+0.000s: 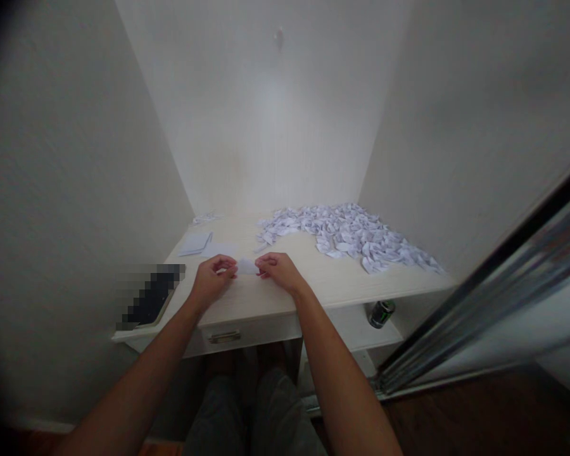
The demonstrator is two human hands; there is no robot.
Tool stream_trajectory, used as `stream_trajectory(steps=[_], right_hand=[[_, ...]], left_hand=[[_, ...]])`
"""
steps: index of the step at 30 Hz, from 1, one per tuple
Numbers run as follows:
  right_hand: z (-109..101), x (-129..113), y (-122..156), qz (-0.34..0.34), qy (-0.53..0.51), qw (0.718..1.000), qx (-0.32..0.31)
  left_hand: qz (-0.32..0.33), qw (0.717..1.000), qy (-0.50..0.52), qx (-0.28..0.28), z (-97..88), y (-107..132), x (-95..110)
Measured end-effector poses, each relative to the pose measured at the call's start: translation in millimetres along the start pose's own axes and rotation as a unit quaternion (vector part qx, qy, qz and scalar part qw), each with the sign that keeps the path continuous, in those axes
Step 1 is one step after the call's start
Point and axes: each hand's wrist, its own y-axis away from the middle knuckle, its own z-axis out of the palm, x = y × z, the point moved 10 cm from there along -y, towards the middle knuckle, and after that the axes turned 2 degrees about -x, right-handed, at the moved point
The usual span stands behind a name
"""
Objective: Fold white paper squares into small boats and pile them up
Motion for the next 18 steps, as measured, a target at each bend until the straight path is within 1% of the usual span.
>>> stream_trajectory(steps=[11, 14, 18], right_hand=[[2.3, -4.2, 2.6, -0.010, 0.023, 1.000, -0.006], [2.8, -5.3, 3.9, -0.020, 0.054, 0.998, 0.007], [0.2, -7.5, 5.6, -0.040, 0.076, 0.996, 0.039]], left_hand=[[0.004, 1.000, -0.021, -0.001, -0.4, 1.1, 0.8], [-0.001, 1.000, -0.023, -0.007, 0.2, 1.1, -1.6], [-0.014, 1.000, -0.018, -0.016, 1.3, 0.4, -7.1]])
